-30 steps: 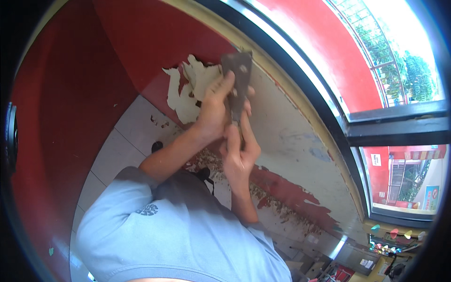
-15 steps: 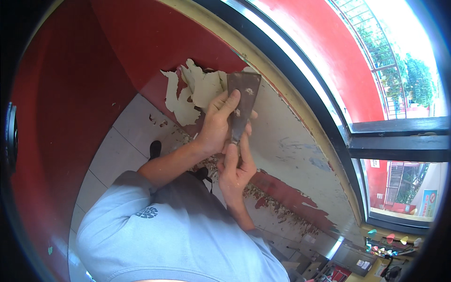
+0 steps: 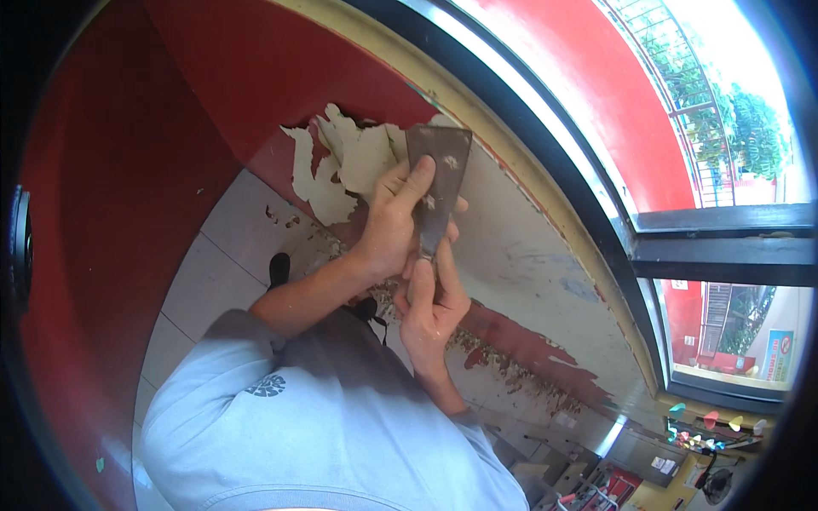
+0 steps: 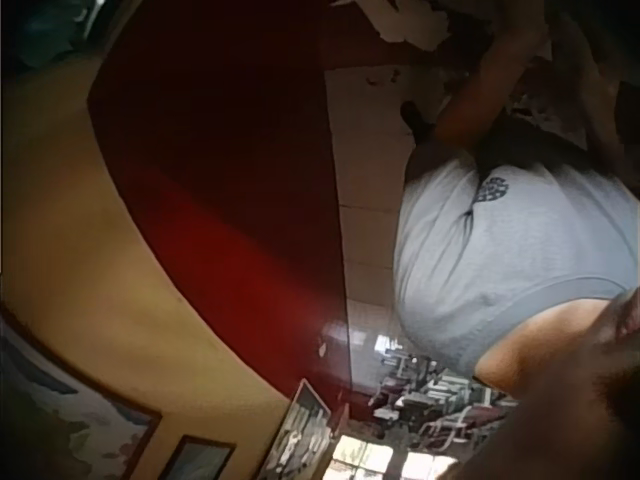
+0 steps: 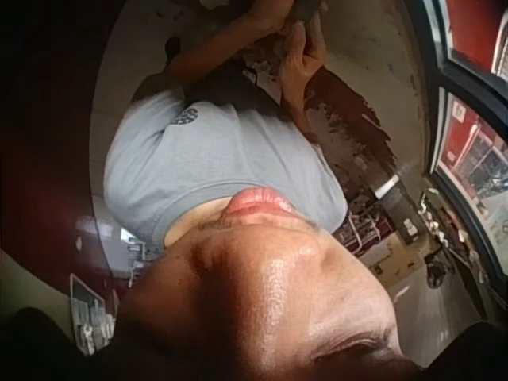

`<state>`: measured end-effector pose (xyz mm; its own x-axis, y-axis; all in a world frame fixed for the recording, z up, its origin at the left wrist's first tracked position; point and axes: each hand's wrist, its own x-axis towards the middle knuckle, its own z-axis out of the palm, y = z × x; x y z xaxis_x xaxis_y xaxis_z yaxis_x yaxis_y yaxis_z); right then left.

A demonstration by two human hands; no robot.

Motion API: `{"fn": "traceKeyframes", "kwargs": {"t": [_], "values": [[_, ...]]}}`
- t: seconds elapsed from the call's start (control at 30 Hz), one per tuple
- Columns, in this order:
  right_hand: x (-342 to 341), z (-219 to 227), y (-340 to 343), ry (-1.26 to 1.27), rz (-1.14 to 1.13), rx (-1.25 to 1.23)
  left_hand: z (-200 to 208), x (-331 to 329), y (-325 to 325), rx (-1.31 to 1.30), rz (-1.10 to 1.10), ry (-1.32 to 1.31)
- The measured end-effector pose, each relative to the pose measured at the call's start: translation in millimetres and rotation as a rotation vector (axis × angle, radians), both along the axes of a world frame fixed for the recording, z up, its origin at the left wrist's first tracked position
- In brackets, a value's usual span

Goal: The person scrapes peeling paint from a red wall using a handheld metal scraper, collecting paint chips as they work.

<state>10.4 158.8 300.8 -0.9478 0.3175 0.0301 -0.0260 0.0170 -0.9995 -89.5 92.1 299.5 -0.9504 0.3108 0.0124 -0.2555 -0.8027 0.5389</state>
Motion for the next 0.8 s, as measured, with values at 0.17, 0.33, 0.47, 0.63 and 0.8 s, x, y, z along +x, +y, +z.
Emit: {"fn": "traceKeyframes", "kwargs": {"t": [0.17,0.33,0.47,0.63,0.8], "values": [[15.9,2.5,5.8,0.040,0.003,-0.027,-4.0,7.7,12.3,0.004,-0.037,0.045],[2.0,3.3,1.8,0.065,-0.001,-0.032,3.4,-2.1,6.2,-0.019,0.018,0.051],[14.5,7.8,10.1,0.056,0.031,-0.038,2.8,7.3,14.3,0.002,-0.023,0.039],[2.6,7.6,8.1,0.117,0.039,-0.066,12.7,-0.1,7.4,-0.007,0.023,0.051],[7.0,17.1,10.7,0.020,0.028,-0.041,8.6,1.8,13.2,0.033,-0.005,0.059]]}}
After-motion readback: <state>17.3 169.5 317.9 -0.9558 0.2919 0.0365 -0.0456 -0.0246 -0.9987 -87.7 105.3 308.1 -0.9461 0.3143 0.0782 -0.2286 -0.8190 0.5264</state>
